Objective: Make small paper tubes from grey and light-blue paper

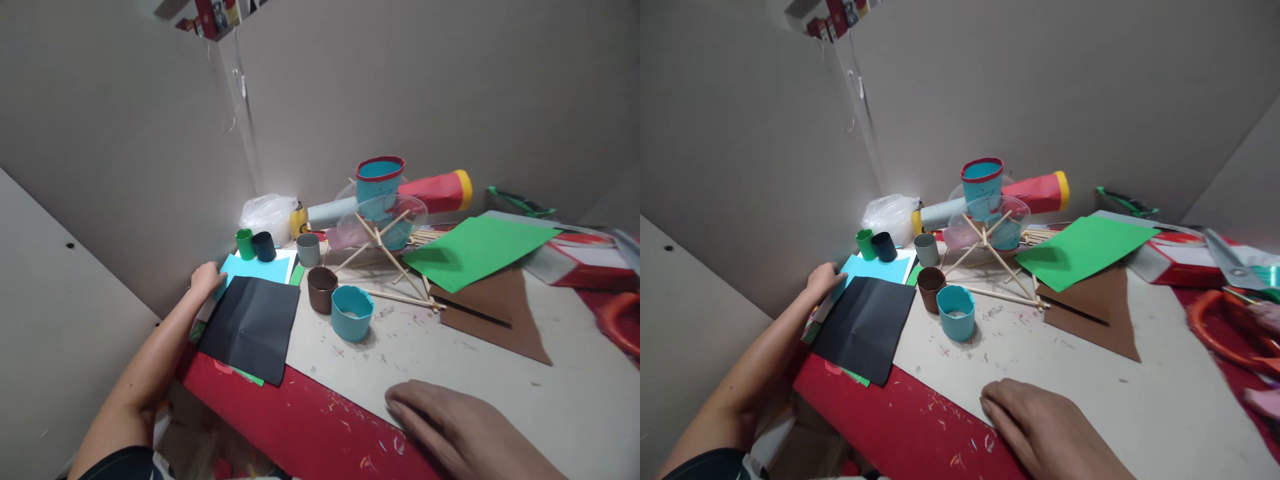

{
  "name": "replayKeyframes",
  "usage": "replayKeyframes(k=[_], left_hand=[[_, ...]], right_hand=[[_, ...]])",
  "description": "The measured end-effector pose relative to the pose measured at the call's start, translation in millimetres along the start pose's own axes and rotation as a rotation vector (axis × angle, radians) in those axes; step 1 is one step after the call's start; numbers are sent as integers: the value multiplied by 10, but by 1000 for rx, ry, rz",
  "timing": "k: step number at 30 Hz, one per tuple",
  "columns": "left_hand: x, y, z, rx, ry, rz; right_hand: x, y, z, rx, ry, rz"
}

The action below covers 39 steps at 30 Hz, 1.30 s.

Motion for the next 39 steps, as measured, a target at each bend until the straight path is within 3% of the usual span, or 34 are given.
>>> replayKeyframes(k=[7, 15, 22, 26, 30, 33, 36, 39], left_hand=[[-85, 185, -85, -59, 6, 81], [-227, 697, -63, -121, -84, 252], [-579, 1313, 70, -75, -101, 502], [-890, 1677, 225, -21, -119, 735], [-1226, 1914, 345, -32, -176, 895], [-1520, 2023, 437, -227, -336, 994], [-1794, 2052, 484, -599, -479, 1037], [-1938, 1972, 576, -984, -571, 942]], right_hand=[[-3, -4, 6, -1, -5, -16], [-7, -3, 6, 4, 5, -1], [-10, -21, 14, -42, 21, -4], [-12, -21, 14, -55, 19, -11], [-7, -58, 18, -42, 8, -62], [3, -93, 14, -15, 9, -92], [24, -22, -6, 59, 10, -30], [36, 171, -10, 214, -13, 92]])
Point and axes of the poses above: each hand's wrist, its own x-axis towards the middle knuckle, its own y-axis out of the back of the hand, z = x × y, the point moved 8 cm from there along x, towards the middle knuckle, and after that the axes turned 15 degrees about -x, right-handed, at the moved point
